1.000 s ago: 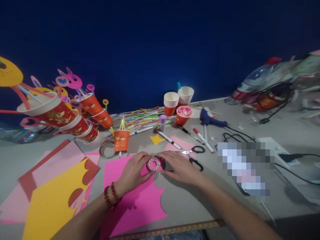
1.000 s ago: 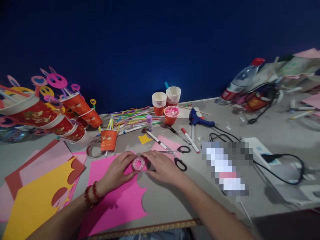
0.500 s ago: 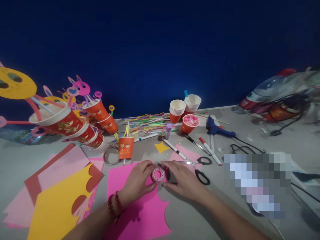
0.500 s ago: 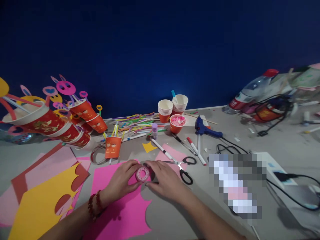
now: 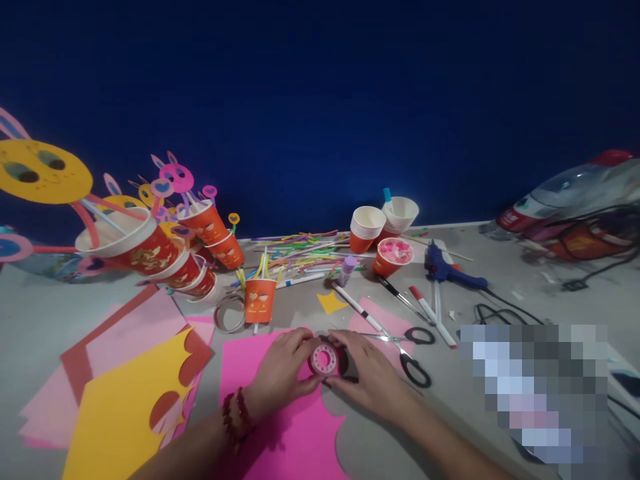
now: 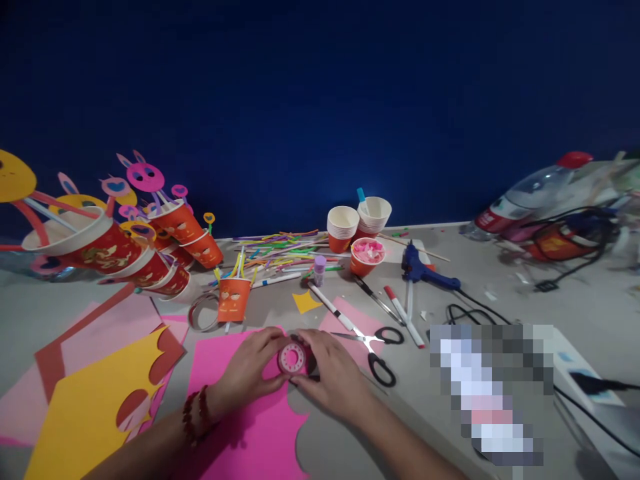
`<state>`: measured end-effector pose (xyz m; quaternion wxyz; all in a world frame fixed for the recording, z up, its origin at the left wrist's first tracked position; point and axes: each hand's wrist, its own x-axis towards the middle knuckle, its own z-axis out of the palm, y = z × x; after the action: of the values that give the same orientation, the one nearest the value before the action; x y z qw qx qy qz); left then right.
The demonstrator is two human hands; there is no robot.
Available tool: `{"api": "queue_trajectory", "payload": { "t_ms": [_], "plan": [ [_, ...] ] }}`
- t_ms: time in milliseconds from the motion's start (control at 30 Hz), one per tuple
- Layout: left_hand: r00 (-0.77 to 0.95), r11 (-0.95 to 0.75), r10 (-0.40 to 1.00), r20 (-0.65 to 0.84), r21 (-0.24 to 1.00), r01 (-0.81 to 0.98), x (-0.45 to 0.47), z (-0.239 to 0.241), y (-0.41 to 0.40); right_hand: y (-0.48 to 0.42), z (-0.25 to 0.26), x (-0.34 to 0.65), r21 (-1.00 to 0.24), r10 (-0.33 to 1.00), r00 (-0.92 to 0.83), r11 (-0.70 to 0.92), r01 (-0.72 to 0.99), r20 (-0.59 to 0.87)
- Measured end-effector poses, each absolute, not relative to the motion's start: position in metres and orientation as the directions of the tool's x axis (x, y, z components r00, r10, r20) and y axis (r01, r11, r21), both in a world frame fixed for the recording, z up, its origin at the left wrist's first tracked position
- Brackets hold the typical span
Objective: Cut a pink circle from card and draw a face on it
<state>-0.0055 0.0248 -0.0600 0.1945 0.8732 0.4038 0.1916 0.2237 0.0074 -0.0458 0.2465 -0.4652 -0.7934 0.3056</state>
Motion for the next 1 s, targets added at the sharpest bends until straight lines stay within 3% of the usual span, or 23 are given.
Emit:
{"api": "queue_trajectory", "payload": {
  "t_ms": [500,1000],
  "plan": [
    [0.587,-0.640,0.763,0.272,0.452,0.622,-0.005,-0.066,0.026,0.009,-0.045,0.233,-0.749,0.914,-0.399,0.318,0.581,0.078],
    [0.617,-0.609,0.769,0.167,0.482,0.629,-0.006,-0.055,0.027,0.022,-0.037,0.234,-0.852,0.962,-0.238,0.237,0.466,0.137]
  ]
}}
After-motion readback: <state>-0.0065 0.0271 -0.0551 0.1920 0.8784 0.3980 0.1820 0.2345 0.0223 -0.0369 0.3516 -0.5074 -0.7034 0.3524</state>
